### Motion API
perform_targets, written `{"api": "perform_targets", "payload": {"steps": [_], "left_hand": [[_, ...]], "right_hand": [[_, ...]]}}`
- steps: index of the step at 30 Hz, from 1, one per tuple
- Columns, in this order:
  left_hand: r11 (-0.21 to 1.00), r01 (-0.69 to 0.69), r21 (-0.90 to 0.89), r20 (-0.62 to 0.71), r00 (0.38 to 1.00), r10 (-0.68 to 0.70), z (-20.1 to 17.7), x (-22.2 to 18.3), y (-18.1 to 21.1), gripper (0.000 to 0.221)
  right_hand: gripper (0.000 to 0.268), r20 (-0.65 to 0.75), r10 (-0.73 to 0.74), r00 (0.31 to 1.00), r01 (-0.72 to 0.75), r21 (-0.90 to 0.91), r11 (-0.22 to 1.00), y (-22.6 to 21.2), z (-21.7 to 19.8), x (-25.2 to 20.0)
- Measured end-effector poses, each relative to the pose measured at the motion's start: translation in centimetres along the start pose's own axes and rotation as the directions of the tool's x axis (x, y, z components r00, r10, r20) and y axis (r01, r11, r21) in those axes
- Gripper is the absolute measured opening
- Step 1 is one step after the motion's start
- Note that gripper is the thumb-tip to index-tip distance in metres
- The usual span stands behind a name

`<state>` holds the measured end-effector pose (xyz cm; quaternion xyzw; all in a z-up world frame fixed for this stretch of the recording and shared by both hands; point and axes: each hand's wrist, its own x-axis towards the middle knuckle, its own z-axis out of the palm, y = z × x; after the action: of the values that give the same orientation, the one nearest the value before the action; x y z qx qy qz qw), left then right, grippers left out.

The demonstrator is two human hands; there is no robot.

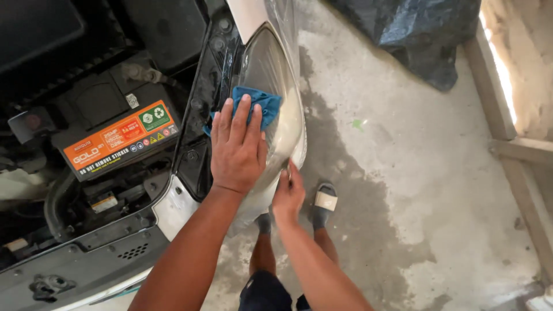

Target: Clean and restore a car headlight using a cloth and sandpaper with water.

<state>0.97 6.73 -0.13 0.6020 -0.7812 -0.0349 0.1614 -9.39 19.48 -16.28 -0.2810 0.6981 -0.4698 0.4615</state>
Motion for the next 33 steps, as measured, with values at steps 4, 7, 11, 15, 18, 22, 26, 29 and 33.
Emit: {"api": "perform_targets", "payload": {"steps": [4,7,11,15,18,22,26,29,33], "left_hand": [[1.0,-0.008,-0.002,-0.015,1.0,0.008,0.2,0.1,0.0,0.048],[1.0,0.0,0.001,-0.01,1.0,0.0,0.0,0.0,0.1,0.049],[1.0,-0.008,-0.005,-0.02,1.0,0.008,0.2,-0.1,-0.1,0.049],[1.0,-0.009,0.015,-0.016,1.0,0.009,0.4,-0.3,-0.1,0.049],[1.0,-0.007,0.01,-0.024,1.0,0.007,0.1,-0.3,0.0,0.049],[1.0,0.003,-0.005,-0.016,1.0,-0.003,0.2,0.3,0.1,0.049],[1.0,0.0,0.012,-0.026,1.0,0.0,0.5,-0.3,-0.2,0.049],[1.0,0.009,-0.013,-0.009,1.0,-0.01,0.7,-0.5,-0.3,0.051],[1.0,0.021,-0.021,0.006,1.0,-0.021,-0.1,0.3,0.0,0.05]], "right_hand": [[0.037,-0.097,0.023,0.995,-0.041,-0.191,0.981,-1.7,0.6,5.5],[0.039,-0.055,0.108,0.993,-0.116,-0.179,0.977,-2.9,0.1,6.1],[0.036,-0.031,-0.218,0.975,0.203,-0.255,0.945,0.7,-0.3,2.6],[0.036,-0.066,-0.151,0.986,0.137,-0.184,0.973,-0.9,0.5,5.7],[0.038,-0.002,-0.023,1.0,0.023,-0.138,0.99,-4.3,0.7,9.0],[0.04,0.033,0.011,0.999,-0.005,-0.179,0.984,-2.5,-0.4,6.4],[0.037,0.004,-0.208,0.978,0.204,-0.222,0.953,0.3,-0.3,5.3],[0.037,0.061,-0.147,0.987,0.153,-0.126,0.98,-2.7,0.5,11.4],[0.038,0.143,0.042,0.989,-0.033,-0.061,0.998,-3.7,-0.7,10.2]]}}
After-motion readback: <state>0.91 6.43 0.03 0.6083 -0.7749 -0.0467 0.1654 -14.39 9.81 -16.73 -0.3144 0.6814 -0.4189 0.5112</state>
